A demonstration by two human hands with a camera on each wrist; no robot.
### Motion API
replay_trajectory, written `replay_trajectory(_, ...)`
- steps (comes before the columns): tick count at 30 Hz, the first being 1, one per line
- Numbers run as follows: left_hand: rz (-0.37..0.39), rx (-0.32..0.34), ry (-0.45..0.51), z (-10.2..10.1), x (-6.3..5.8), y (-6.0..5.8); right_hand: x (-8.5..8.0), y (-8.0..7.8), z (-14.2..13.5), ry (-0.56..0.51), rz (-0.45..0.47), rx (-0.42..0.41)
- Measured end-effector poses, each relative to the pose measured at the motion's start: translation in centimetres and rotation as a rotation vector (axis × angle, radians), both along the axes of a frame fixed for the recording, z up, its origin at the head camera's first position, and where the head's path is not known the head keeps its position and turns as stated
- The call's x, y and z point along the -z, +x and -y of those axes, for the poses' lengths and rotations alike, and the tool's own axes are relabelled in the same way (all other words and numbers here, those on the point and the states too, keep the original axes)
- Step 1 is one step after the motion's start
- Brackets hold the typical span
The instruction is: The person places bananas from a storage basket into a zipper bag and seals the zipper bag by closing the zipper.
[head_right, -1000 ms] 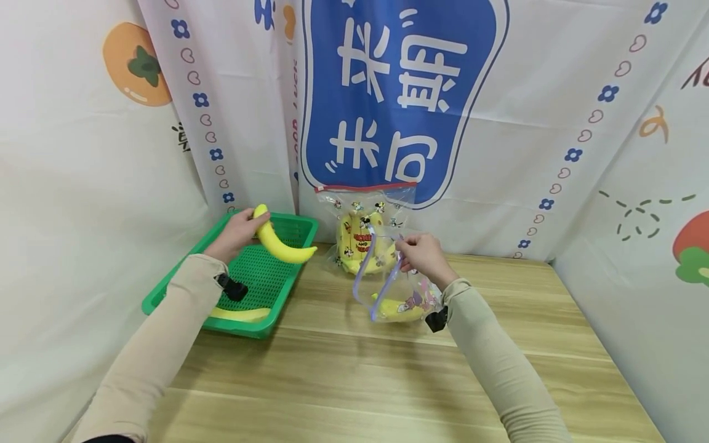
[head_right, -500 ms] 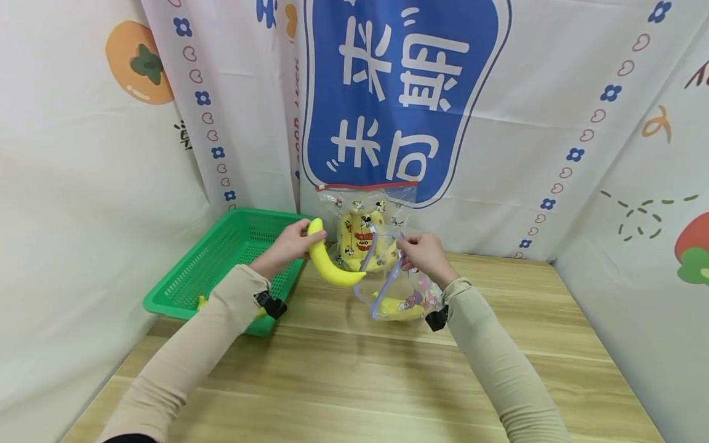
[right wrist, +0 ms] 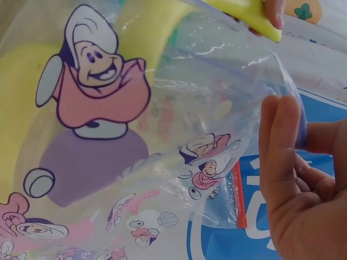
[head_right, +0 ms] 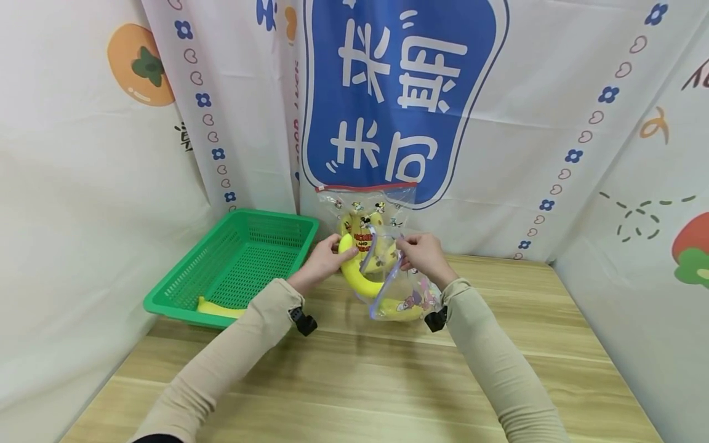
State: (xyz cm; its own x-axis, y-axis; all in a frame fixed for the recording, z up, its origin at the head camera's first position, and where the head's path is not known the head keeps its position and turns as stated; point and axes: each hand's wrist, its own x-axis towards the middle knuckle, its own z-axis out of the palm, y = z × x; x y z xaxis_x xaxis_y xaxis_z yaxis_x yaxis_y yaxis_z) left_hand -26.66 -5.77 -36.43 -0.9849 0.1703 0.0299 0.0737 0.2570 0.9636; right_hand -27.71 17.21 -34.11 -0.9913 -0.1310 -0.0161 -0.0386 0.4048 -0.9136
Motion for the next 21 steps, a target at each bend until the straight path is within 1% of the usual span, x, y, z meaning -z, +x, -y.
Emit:
replay_trajectory(5, -0.024, 0.004, 0.013, -1.3, 1.4, 0.1, 0.0, 0.0, 0.0, 0.001, -0.002, -0.005)
replay_trajectory(8, -0.021, 0.0, 0.011, -1.9, 1.9, 0.3, 0.0, -0.1, 0.0, -0.007, -0.002, -0.001)
replay_trajectory(13, 0.027, -0.013, 0.055, -2.6, 2.4, 0.7, 0.0, -0.1, 0.0, -0.009, -0.009, 0.005)
replay_trajectory(17, 0.022, -0.014, 0.078, -3.0, 2.8, 1.0, -0.1, 0.0, 0.0, 0.0, -0.009, 0.003)
replay_trajectory(21, -0.002, -0.01, 0.069, -3.2, 3.2, 1.3, -0.3, 0.2, -0.1, 0.005, -0.005, 0.001)
